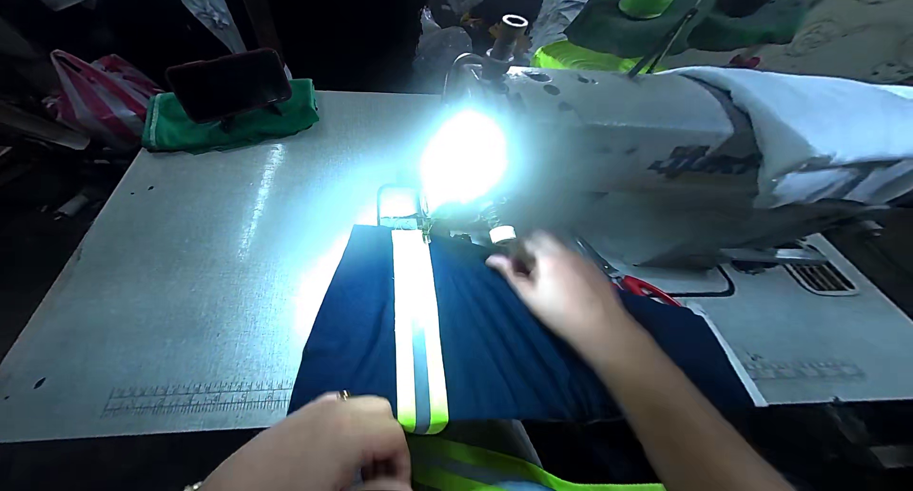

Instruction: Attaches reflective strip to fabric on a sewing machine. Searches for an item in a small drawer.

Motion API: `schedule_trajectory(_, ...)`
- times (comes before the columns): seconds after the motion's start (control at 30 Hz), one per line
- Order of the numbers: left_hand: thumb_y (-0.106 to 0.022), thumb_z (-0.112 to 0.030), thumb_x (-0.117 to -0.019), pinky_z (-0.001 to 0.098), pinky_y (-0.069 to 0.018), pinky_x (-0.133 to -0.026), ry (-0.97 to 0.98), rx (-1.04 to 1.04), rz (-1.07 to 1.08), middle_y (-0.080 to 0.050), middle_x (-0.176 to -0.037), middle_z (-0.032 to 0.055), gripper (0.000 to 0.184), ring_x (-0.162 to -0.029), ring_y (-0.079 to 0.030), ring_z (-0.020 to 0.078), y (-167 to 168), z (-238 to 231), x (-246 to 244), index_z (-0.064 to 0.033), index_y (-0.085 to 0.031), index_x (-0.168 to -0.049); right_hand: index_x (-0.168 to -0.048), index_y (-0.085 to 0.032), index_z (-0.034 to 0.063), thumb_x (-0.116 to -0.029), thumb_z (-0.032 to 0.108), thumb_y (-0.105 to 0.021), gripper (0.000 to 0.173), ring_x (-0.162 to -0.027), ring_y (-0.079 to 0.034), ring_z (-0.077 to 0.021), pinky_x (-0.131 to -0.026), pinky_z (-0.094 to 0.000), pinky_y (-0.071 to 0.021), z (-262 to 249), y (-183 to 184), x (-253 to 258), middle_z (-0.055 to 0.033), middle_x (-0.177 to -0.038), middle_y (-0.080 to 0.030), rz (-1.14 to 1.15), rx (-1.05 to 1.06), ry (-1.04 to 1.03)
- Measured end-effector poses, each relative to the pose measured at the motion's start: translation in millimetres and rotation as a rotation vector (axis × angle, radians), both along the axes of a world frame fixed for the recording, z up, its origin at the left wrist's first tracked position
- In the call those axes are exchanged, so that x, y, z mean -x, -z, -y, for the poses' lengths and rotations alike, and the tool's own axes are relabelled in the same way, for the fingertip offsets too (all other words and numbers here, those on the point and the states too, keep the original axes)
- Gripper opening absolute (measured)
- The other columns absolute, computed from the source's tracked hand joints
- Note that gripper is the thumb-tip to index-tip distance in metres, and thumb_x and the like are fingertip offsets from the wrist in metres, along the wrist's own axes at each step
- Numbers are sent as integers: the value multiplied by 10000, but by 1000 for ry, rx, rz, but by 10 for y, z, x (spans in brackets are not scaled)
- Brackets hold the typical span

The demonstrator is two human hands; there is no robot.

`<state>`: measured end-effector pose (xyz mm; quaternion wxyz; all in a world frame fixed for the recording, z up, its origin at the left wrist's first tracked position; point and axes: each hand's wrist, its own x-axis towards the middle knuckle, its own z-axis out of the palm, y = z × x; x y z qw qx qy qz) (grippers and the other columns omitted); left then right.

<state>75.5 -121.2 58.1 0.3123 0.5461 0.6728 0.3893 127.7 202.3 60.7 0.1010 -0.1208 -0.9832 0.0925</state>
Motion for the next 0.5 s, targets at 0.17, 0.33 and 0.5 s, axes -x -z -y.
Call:
schedule_trajectory(0.17,-553,-229,-1032,376,-575,-842,-380,-79,-361,-708,-1045,7,194,-990,-683,155,254,-279,-166,-160,-726,-1084,-1249,-679,-12,-1007,190,-659,315,-1212,-568,-562,-969,-739,-437,-625,-8,265,-333,-1222,-641,-41,-114,183)
schedule_trajectory(0.33,-553,-307,-1026,440,-511,-1073,-514,-50,-618,-678,-1343,3,288,-1270,-631,187,562,-447,-310,-185,-738,-1210,-1186,-722,58,-1005,199,-574,274,-1055,-679,-300,-893,-498,-577,167,23,-200,-133,-1131,-694,-186,85,-107)
schedule_trajectory(0.5,-559,-276,-1043,487,-465,-1105,-485,20,-675,-692,-1330,28,284,-1299,-615,214,501,-408,-500,-164,-731,-1240,-1183,-761,167,-1024,273,-603,248,-1234,-651,-278,-1057,-482,-513,997,534,-952,-79,-1240,-726,-153,194,-288)
